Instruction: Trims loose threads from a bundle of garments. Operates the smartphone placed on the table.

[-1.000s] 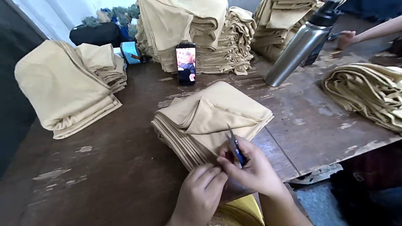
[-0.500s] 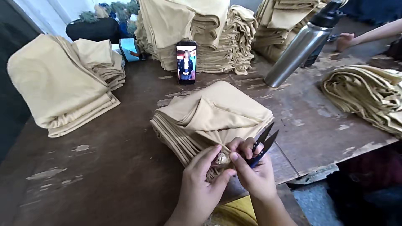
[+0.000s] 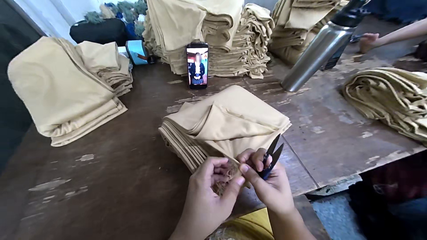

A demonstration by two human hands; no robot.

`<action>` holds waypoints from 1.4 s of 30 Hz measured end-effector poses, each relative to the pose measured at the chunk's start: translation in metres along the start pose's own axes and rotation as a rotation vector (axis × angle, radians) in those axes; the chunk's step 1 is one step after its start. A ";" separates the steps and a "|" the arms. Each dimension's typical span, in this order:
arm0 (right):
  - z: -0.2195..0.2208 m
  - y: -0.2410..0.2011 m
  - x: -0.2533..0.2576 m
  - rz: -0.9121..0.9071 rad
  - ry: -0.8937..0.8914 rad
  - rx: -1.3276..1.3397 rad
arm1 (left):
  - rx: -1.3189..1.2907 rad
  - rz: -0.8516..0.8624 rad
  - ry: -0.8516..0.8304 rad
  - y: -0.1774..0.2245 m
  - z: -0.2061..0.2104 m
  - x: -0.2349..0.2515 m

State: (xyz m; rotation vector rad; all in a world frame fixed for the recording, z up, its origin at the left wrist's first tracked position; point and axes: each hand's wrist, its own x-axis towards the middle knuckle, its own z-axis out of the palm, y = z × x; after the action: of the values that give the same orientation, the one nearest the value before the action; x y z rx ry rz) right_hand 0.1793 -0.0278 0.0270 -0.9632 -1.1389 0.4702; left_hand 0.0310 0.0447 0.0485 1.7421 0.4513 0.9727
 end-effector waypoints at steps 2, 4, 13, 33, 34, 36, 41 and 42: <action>0.000 -0.002 0.000 0.005 -0.020 -0.034 | -0.023 -0.013 -0.006 -0.001 0.001 0.003; -0.002 -0.002 0.000 0.010 -0.032 -0.043 | -0.070 -0.033 -0.004 -0.002 0.000 0.007; -0.003 -0.004 0.002 0.007 -0.045 -0.060 | -0.083 -0.090 -0.014 0.002 -0.009 0.006; -0.016 -0.009 -0.062 0.637 -0.489 0.537 | -0.311 -0.107 0.097 0.000 -0.010 0.006; -0.015 -0.008 -0.063 0.660 -0.466 0.567 | -0.317 -0.105 0.102 0.000 -0.010 0.006; -0.011 -0.009 -0.062 0.686 -0.425 0.613 | -0.321 -0.102 0.105 -0.001 -0.009 0.006; 0.001 -0.011 -0.054 0.670 -0.382 0.706 | -0.312 -0.101 0.105 0.000 -0.009 0.005; 0.004 -0.011 -0.053 0.665 -0.378 0.711 | -0.310 -0.103 0.105 0.000 -0.010 0.004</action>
State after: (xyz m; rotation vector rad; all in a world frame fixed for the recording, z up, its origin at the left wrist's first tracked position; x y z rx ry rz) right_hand 0.1542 -0.0718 0.0082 -0.6017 -0.8404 1.5322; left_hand 0.0260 0.0538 0.0514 1.3823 0.4281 1.0051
